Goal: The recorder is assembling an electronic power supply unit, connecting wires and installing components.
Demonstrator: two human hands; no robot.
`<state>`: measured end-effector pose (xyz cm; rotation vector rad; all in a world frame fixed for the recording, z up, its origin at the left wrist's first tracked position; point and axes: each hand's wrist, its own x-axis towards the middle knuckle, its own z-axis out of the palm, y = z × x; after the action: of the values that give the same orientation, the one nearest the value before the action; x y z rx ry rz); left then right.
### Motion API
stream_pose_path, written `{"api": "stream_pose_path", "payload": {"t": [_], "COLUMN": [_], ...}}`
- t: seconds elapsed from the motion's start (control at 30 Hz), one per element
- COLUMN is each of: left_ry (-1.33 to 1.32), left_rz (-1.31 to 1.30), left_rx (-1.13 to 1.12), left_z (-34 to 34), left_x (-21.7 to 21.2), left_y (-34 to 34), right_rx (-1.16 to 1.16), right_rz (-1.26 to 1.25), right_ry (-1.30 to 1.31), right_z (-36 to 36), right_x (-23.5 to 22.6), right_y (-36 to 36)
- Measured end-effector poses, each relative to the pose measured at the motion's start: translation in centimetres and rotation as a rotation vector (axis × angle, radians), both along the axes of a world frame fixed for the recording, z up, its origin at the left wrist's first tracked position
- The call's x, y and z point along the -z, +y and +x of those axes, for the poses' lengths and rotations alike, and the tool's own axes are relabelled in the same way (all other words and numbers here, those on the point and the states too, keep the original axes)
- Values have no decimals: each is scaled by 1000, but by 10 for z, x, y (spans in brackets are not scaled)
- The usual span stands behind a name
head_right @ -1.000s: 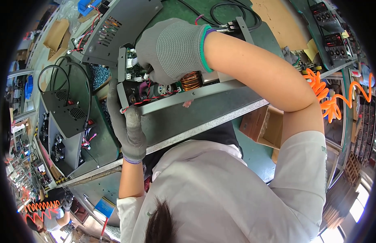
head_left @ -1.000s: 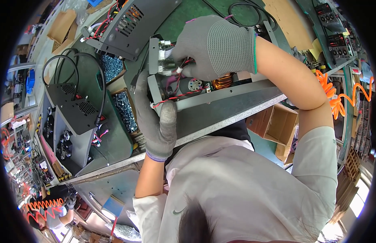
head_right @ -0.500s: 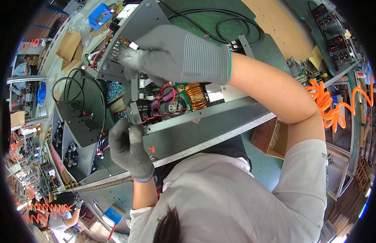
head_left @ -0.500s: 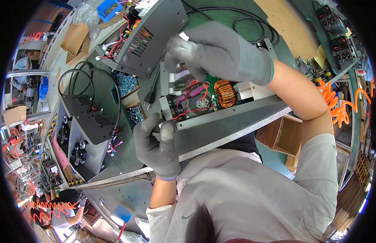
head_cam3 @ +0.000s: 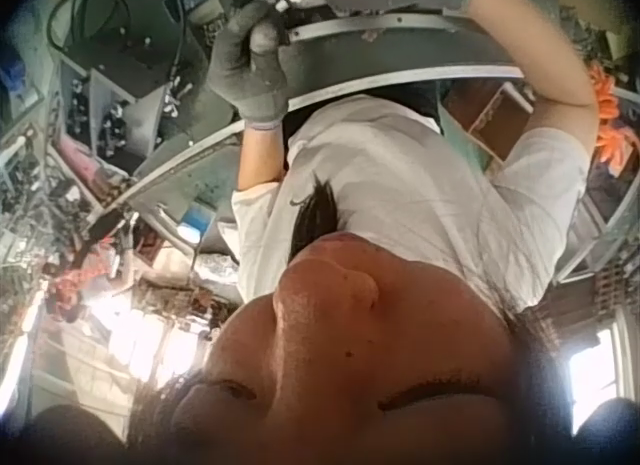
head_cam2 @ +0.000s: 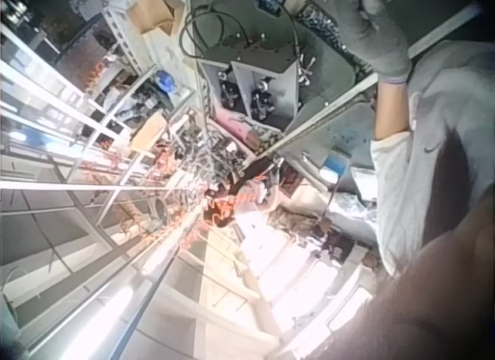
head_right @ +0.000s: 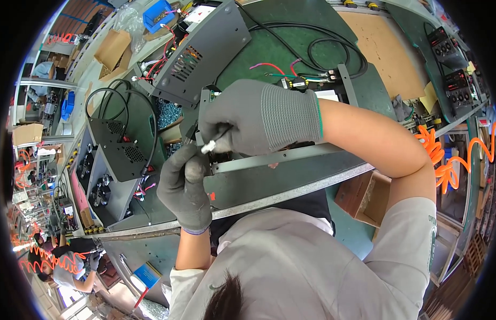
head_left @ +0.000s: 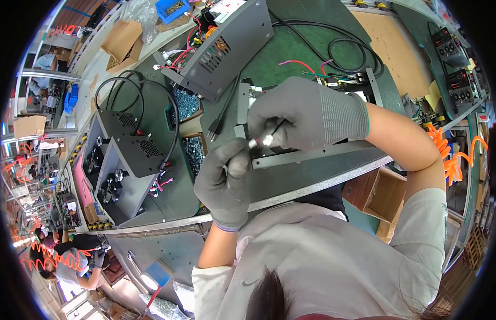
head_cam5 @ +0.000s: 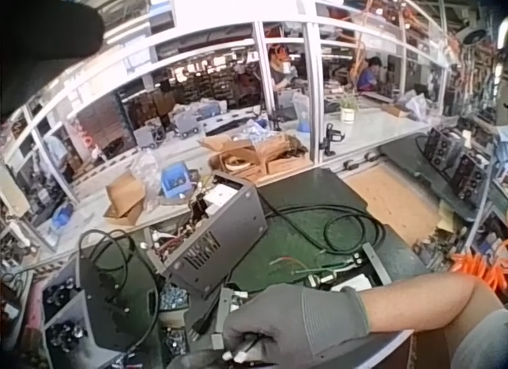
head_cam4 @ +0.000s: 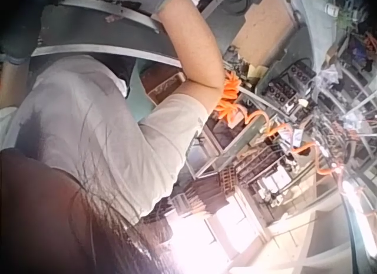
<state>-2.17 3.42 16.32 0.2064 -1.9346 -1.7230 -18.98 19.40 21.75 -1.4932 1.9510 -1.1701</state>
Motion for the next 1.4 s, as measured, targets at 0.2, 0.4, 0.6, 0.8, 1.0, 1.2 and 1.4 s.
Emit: {"api": "stream_pose_path", "payload": {"t": [0.2, 0.4, 0.6, 0.8, 1.0, 1.2, 1.4], "left_ry": [-53, -198, -58, -202, -201, -219, -242], "left_rz": [91, 72, -527, -195, -176, -264, -327], "left_rx": [21, -58, -48, -148, -51, -42, 5], "left_z": [-9, -14, -28, -32, -33, -31, -32], "left_x": [-15, -24, -14, 4, 6, 2, -1], "left_y": [8, 8, -5, 3, 1, -4, -7], "right_rx": [150, 78, 83, 281, 308, 333, 335], "right_rz": [-87, -89, 147, 212, 164, 107, 42], "right_ry": [55, 89, -33, 367, 468, 407, 465], "right_z": [7, 0, -8, -6, -1, 3, 5], "right_x": [9, 7, -6, 17, 26, 29, 30], "right_y": [-3, -4, 0, -6, -8, -7, -6]}}
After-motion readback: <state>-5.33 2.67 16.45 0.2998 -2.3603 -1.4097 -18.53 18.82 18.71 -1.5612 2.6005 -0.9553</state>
